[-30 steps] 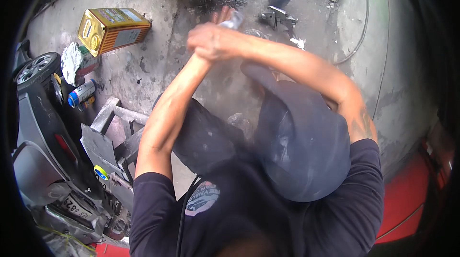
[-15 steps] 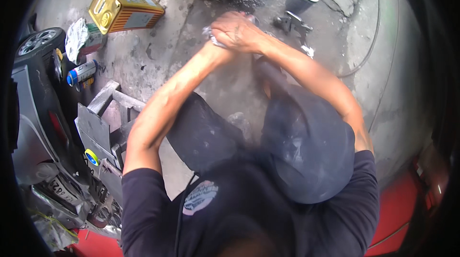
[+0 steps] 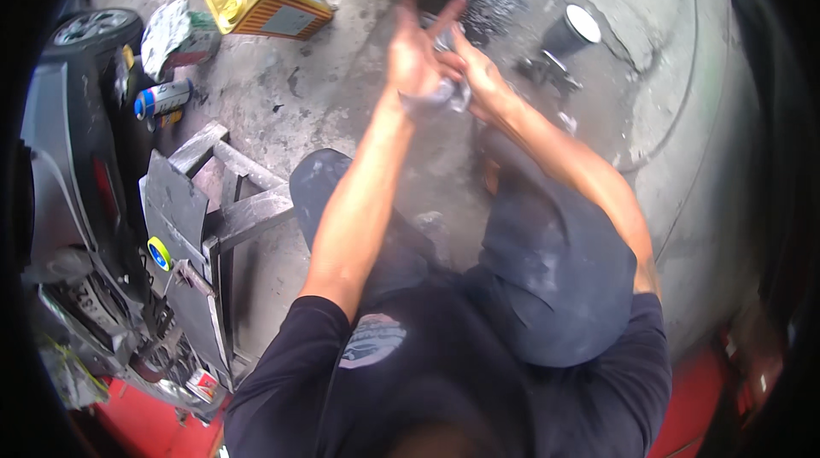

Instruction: The person cleans a spray gun by wiping its exterior and interior with a cloth. They pour liquid from a yellow can into the gun's cup, wipe the cup, and reattach it to the gun before moving to another area.

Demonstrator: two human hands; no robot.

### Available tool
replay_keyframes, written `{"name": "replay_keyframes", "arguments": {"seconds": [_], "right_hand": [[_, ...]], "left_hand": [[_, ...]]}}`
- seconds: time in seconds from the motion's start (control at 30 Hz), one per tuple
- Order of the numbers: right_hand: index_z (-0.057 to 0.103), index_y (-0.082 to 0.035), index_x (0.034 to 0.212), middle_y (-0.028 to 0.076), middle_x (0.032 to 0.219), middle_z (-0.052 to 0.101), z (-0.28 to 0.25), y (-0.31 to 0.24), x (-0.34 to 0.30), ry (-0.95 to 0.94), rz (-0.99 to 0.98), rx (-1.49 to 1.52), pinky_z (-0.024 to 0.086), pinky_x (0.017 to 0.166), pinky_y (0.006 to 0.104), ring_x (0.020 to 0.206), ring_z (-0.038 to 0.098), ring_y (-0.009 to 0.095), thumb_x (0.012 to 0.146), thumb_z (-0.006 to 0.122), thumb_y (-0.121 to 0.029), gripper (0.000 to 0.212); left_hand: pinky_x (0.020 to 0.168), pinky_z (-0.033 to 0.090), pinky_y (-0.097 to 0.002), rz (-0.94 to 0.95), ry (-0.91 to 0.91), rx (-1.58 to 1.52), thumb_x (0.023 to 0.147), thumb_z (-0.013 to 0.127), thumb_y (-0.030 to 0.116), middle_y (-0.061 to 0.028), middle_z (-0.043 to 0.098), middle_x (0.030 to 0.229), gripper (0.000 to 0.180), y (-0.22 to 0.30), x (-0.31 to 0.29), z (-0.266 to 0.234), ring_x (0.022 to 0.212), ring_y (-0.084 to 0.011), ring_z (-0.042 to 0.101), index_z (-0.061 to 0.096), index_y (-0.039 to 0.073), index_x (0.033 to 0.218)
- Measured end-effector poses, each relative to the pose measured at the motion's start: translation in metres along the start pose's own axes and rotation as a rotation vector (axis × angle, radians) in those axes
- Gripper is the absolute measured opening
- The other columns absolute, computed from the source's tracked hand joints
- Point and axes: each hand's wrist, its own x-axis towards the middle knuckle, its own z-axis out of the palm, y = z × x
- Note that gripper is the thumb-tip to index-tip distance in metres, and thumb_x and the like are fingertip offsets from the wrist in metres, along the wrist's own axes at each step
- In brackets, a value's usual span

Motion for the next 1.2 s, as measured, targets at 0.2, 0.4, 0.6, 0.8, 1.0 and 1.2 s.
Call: {"name": "replay_keyframes", "arguments": {"seconds": [0.2, 0.4, 0.6, 0.8, 1.0, 1.2], "right_hand": [[0.066, 0.003, 0.109, 0.004, 0.095, 0.067, -0.028, 0.0, 0.0, 0.218, -0.256, -0.964, 0.047, 0.076, 0.0286, 0.086, 0.058, 0.013, 0.105, 0.053, -0.032, 0.038], [0.056, 0.007, 0.132, 0.014, 0.122, 0.063, -0.002, 0.009, 0.005, 0.031, -0.441, -1.171, 0.042, 0.1, 0.0337, 0.112, 0.057, 0.023, 0.109, 0.045, -0.031, 0.046], [0.054, 0.007, 0.135, 0.017, 0.127, 0.061, -0.018, 0.0, 0.018, 0.089, -0.438, -1.178, 0.042, 0.103, 0.0366, 0.117, 0.056, 0.026, 0.109, 0.044, -0.036, 0.051], [0.053, 0.008, 0.137, 0.017, 0.132, 0.058, -0.025, -0.021, 0.011, 0.162, -0.32, -1.202, 0.041, 0.104, 0.0371, 0.121, 0.054, 0.025, 0.108, 0.045, -0.037, 0.053], [0.051, 0.008, 0.139, 0.017, 0.137, 0.055, -0.034, -0.026, 0.011, 0.149, -0.204, -1.199, 0.041, 0.106, 0.0375, 0.124, 0.051, 0.024, 0.108, 0.047, -0.038, 0.055], [0.049, 0.008, 0.142, 0.018, 0.142, 0.051, -0.031, -0.04, 0.003, 0.199, -0.225, -1.214, 0.04, 0.107, 0.038, 0.128, 0.049, 0.023, 0.108, 0.048, -0.039, 0.058]], "left_hand": [[0.089, 0.055, -0.0439, 0.168, 0.185, 0.756, 0.103, 0.049, 0.048, -0.0335, 0.059, 0.131, 0.074, 0.002, 0.022, -0.024, 0.107, -0.0408, 0.067, 0.024, 0.004, 0.157], [0.117, 0.034, -0.0438, 0.231, 0.43, 0.313, 0.098, 0.027, 0.072, -0.028, 0.04, 0.152, 0.097, -0.013, 0.015, -0.04, 0.139, -0.0353, 0.044, 0.023, -0.005, 0.157], [0.098, 0.049, -0.0445, 0.344, 0.226, -0.077, 0.098, 0.048, 0.052, -0.021, 0.041, 0.153, 0.089, -0.034, 0.013, -0.003, 0.129, -0.0304, 0.053, 0.001, 0.009, 0.16], [0.067, 0.06, -0.04, 0.45, 0.16, -0.115, 0.089, 0.069, 0.014, -0.02, 0.057, 0.129, 0.076, -0.003, 0.0, 0.019, 0.11, -0.0308, 0.064, 0.028, 0.012, 0.154], [0.079, 0.057, -0.0469, 0.586, 0.387, 0.236, 0.083, 0.07, 0.014, -0.021, 0.07, 0.106, 0.053, -0.028, 0.031, -0.016, 0.107, -0.0336, 0.067, 0.054, 0.004, 0.132], [0.09, 0.054, -0.0472, 0.828, 0.506, 0.855, 0.08, 0.072, 0.023, -0.0315, 0.059, 0.126, 0.051, -0.04, 0.039, -0.023, 0.107, -0.0451, 0.064, 0.06, 0.001, 0.125]]}}
